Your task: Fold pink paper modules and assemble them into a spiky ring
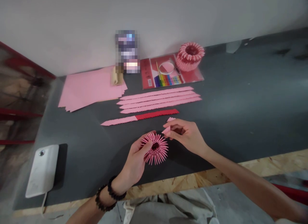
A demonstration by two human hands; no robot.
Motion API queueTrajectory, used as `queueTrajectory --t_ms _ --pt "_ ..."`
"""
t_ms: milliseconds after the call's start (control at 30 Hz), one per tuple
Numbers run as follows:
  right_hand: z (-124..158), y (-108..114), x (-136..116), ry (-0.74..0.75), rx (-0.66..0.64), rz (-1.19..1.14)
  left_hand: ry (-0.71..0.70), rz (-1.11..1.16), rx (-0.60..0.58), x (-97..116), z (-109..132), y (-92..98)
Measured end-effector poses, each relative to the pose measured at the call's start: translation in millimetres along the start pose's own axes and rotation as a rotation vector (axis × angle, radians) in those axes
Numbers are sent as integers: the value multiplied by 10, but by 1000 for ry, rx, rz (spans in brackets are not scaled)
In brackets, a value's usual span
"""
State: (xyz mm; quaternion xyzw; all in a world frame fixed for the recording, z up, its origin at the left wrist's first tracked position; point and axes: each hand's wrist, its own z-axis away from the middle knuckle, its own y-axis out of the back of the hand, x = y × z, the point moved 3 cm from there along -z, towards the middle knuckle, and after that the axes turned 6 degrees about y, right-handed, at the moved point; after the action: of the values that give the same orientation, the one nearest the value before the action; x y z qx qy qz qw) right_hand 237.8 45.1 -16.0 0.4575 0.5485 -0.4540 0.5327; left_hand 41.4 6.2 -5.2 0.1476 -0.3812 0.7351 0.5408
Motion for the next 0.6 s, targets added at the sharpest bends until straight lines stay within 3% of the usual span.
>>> queueTrajectory --t_ms 300,600 --pt "-17 -45 9 -76 -49 -100 -82 -230 -9 -20 15 23" --pt "-44 -39 -60 72 -132 78 -86 -280 -26 -29 19 48"
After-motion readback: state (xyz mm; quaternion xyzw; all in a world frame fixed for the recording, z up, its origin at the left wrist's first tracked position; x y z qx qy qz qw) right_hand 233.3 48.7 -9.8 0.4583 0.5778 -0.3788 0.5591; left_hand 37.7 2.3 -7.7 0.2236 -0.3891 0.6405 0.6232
